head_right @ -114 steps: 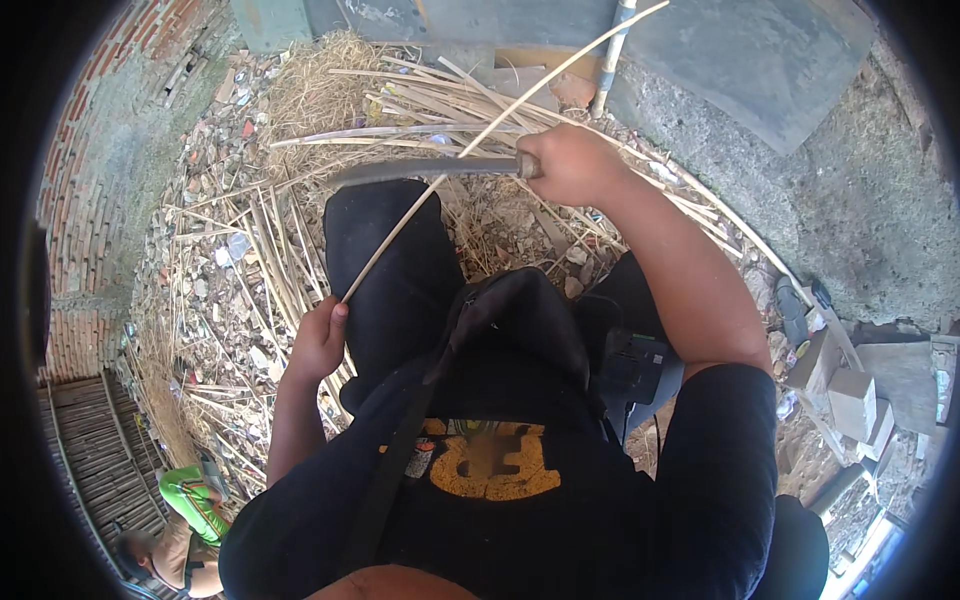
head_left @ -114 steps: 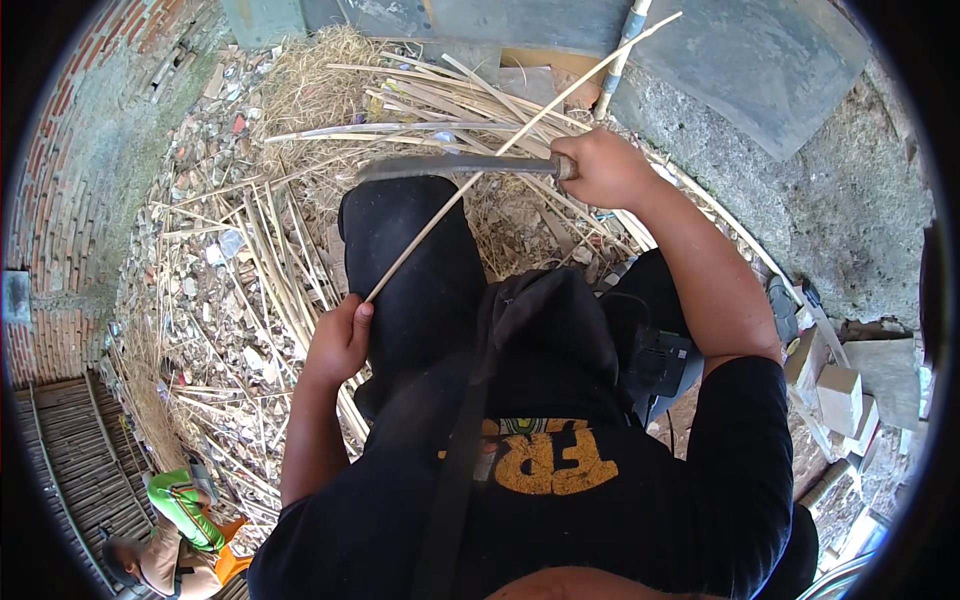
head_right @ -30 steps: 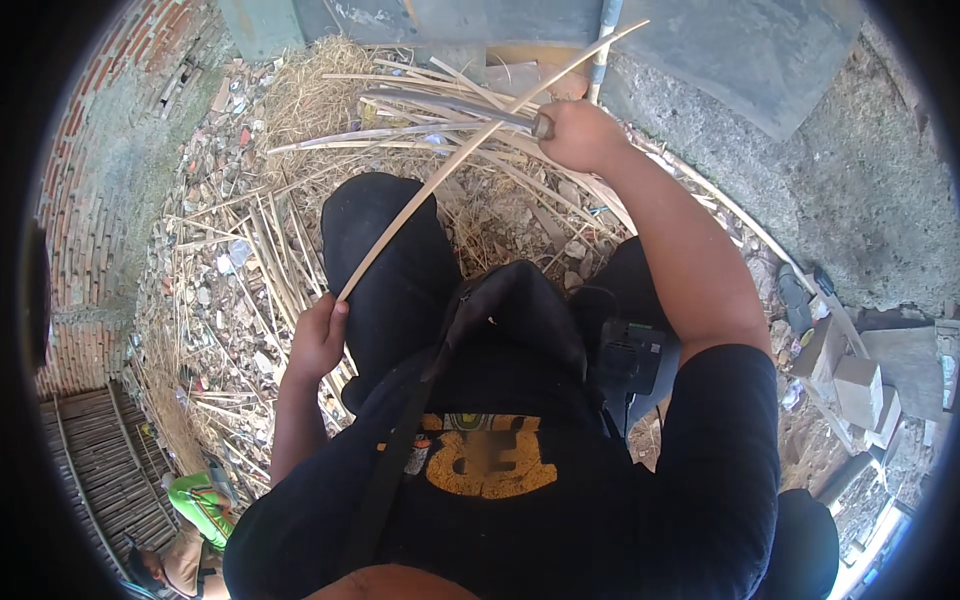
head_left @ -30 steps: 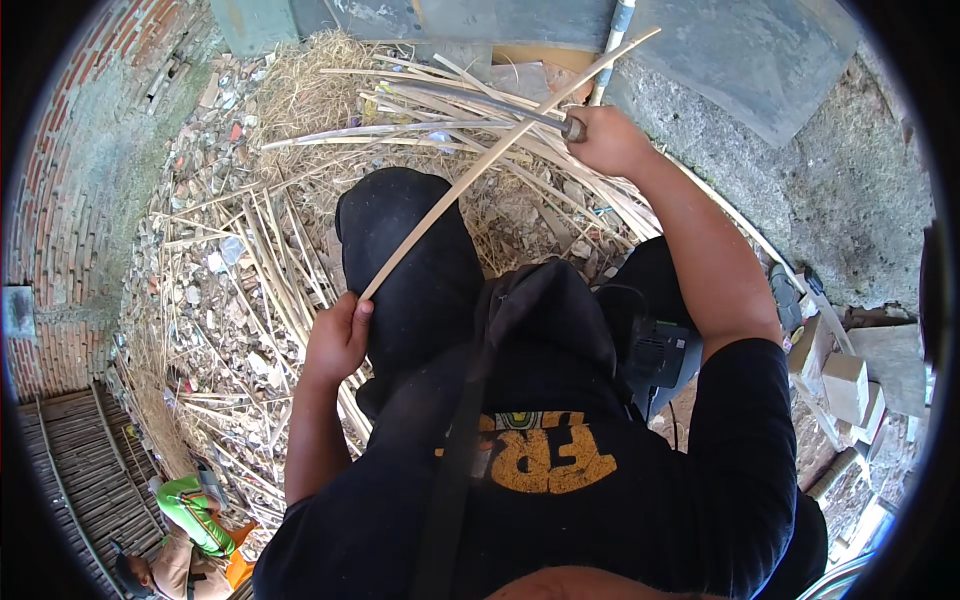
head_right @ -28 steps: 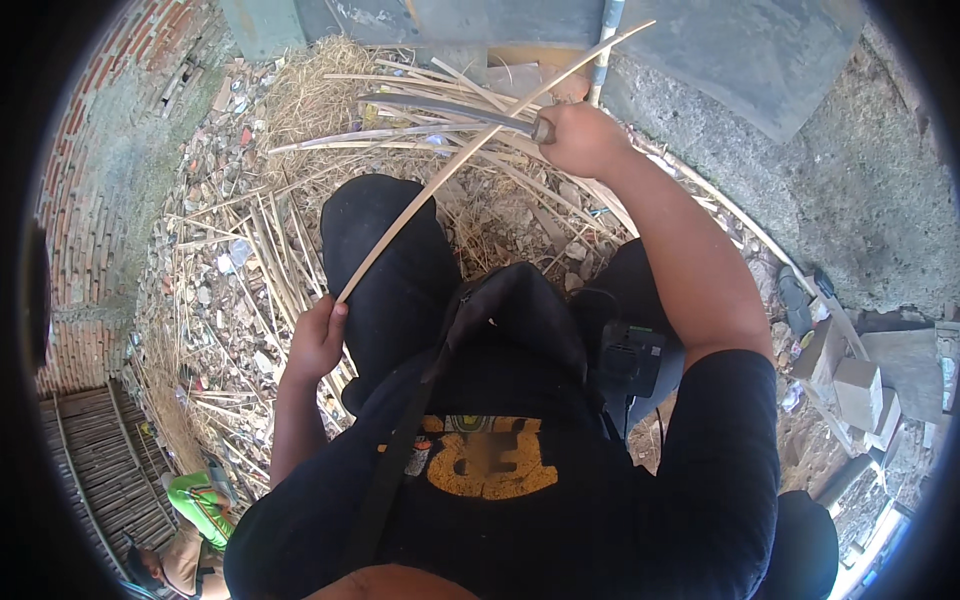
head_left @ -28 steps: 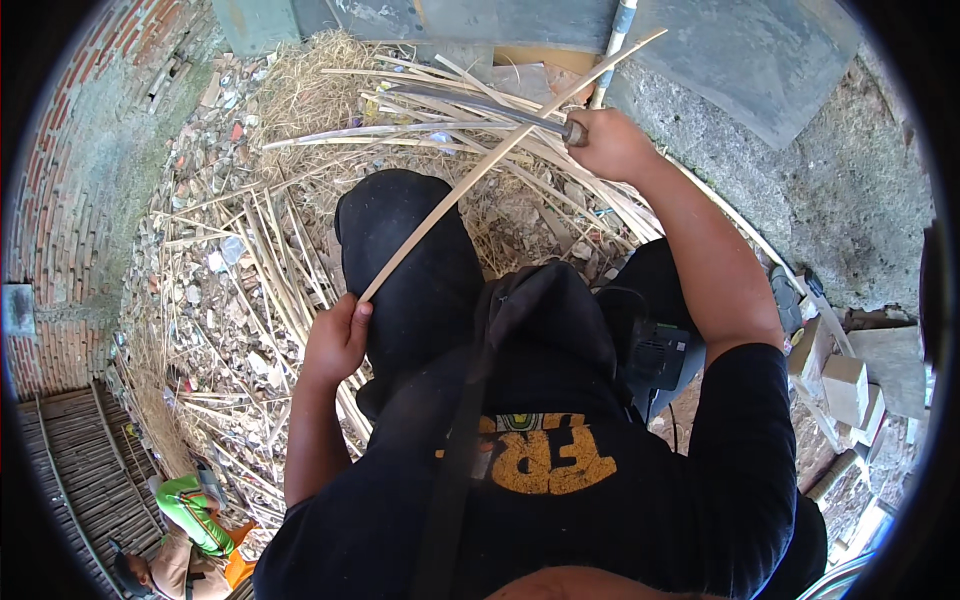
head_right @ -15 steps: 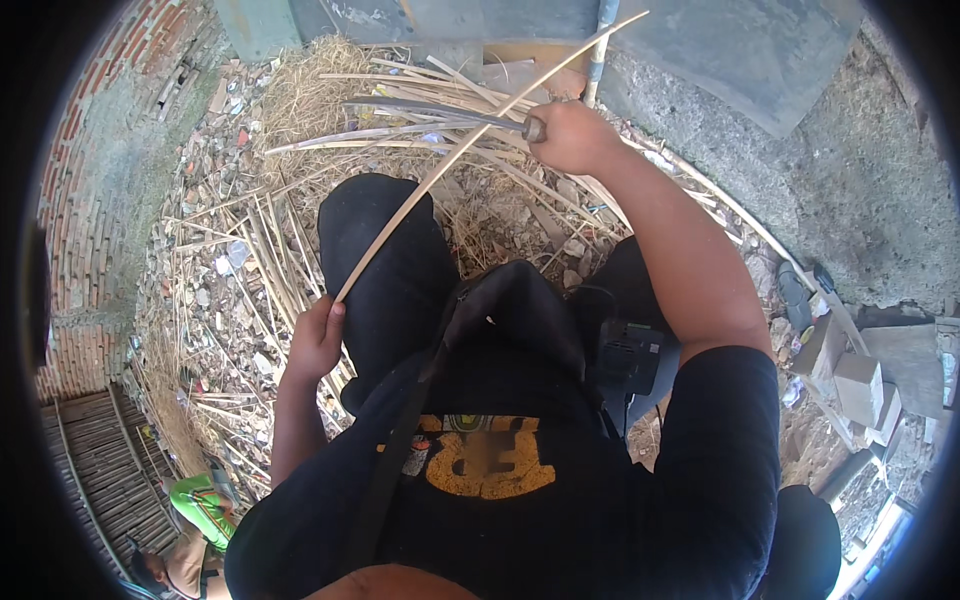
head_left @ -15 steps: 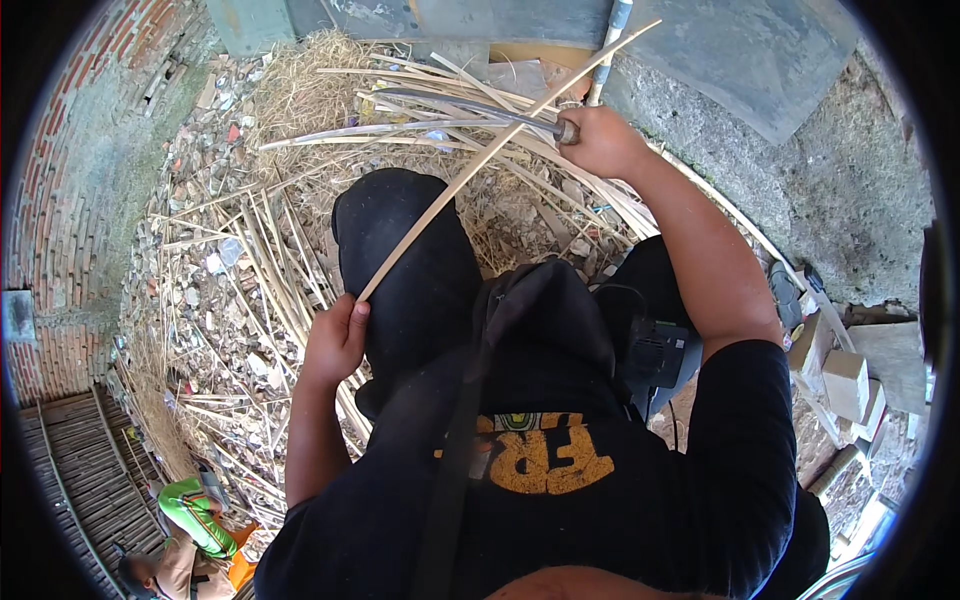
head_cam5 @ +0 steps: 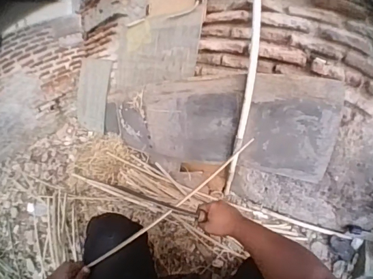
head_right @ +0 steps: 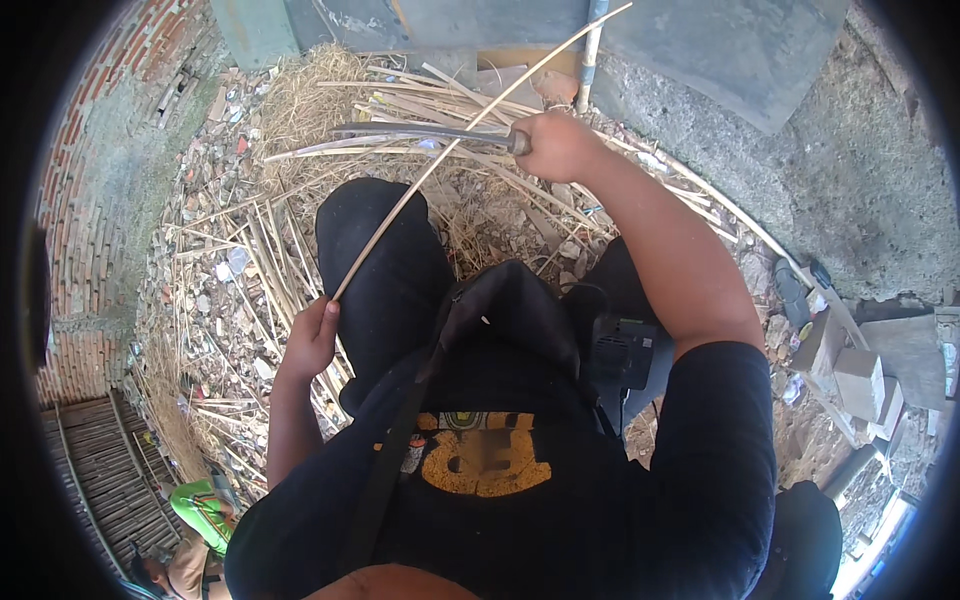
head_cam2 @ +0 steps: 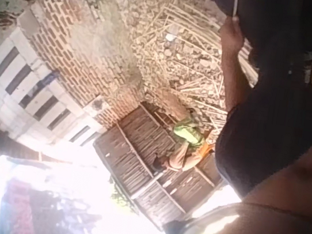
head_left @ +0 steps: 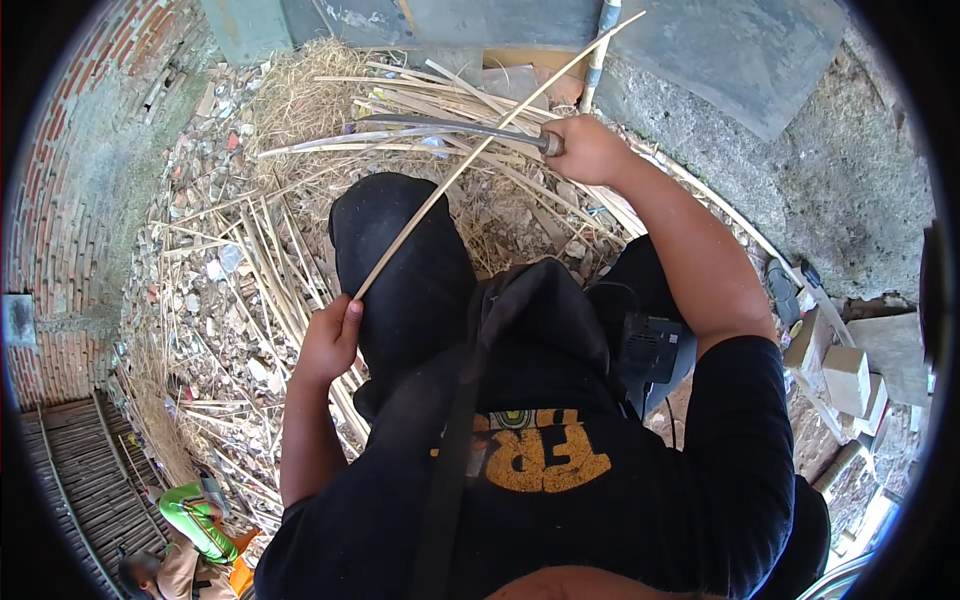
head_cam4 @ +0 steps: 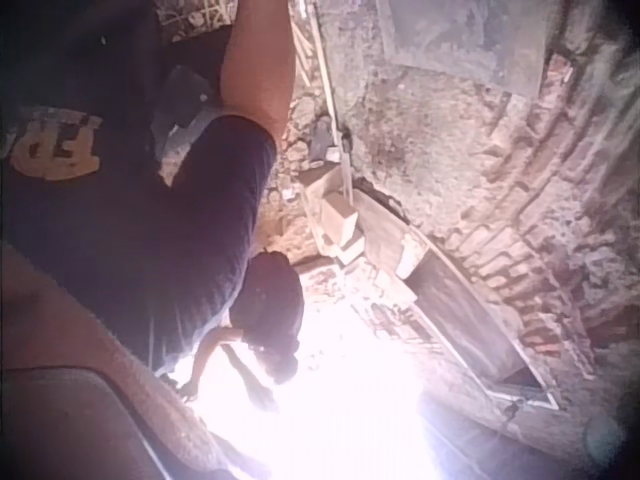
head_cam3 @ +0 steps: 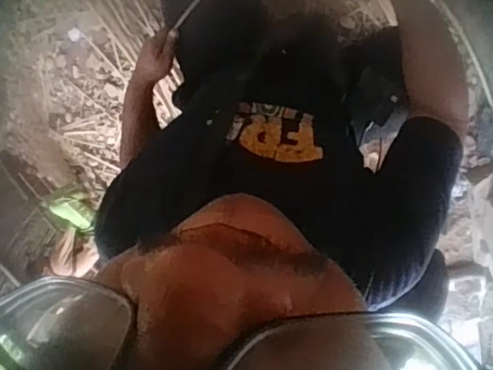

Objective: The person uses a large blade to shave down and thin multiple bamboo strips, holding one end with their hand and pulling the blade along the length of the material.

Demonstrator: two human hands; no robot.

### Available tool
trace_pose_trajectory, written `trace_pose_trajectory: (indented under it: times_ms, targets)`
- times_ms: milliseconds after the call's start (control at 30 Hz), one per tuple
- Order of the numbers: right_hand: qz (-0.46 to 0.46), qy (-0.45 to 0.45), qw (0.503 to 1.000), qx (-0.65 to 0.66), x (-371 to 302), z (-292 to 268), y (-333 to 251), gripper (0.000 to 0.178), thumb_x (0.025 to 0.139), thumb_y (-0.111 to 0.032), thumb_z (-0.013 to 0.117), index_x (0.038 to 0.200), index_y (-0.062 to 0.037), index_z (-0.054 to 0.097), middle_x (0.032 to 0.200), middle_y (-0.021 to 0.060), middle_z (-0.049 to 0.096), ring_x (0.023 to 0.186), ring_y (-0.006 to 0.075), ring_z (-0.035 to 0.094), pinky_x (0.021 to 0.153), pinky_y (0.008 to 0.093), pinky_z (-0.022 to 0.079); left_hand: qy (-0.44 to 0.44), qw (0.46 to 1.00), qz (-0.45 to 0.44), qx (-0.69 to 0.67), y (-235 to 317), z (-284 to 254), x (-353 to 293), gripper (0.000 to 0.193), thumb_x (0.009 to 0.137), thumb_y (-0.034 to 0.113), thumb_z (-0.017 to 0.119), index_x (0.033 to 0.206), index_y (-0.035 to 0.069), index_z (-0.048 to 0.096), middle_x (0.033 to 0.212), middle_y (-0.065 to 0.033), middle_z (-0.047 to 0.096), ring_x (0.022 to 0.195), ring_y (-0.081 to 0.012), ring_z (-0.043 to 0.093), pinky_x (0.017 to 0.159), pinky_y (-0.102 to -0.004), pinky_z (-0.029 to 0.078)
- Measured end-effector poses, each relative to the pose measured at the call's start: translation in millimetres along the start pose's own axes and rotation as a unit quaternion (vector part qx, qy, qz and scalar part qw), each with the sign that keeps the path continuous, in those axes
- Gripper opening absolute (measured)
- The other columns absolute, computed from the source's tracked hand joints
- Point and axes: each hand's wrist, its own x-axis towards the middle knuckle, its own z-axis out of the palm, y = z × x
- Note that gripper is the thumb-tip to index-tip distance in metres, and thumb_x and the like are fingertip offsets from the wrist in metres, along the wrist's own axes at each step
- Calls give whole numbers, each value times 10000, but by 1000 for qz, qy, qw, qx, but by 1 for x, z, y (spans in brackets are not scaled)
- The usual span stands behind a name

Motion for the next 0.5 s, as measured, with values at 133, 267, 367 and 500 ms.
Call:
trace_pose_trajectory:
  times_ms: [133,267,367,500]
  targets:
    - [2,-9,998,-58,-10,-6,-29,223,784,-199,659,967,-76,693,890,193,710,911,374,694,819,477,551,4,1000,-5,5,-5,1,-2,475,1078,387,470,796,6,491,580,-150,481,533,-263,531,543,-405,413]
    - [35,-40,998,27,1,-4,-6,225,785,-183,639,976,-79,695,920,195,713,921,369,693,837,483,552,22,1000,7,17,0,8,0,463,1074,376,480,794,8,487,583,-168,499,524,-310,570,529,-418,415]
    - [59,-50,997,-11,6,-4,2,232,785,-180,634,985,-78,694,921,191,715,922,362,696,847,486,554,40,997,34,53,-2,7,1,444,1074,359,483,798,11,487,582,-172,513,509,-325,570,520,-423,417]
    - [55,-5,998,-38,-5,-4,-14,219,785,-192,652,968,-77,686,910,171,720,921,351,701,840,484,556,26,999,17,30,4,4,-2,428,1076,342,483,799,16,485,564,-166,510,495,-321,576,508,-422,417]
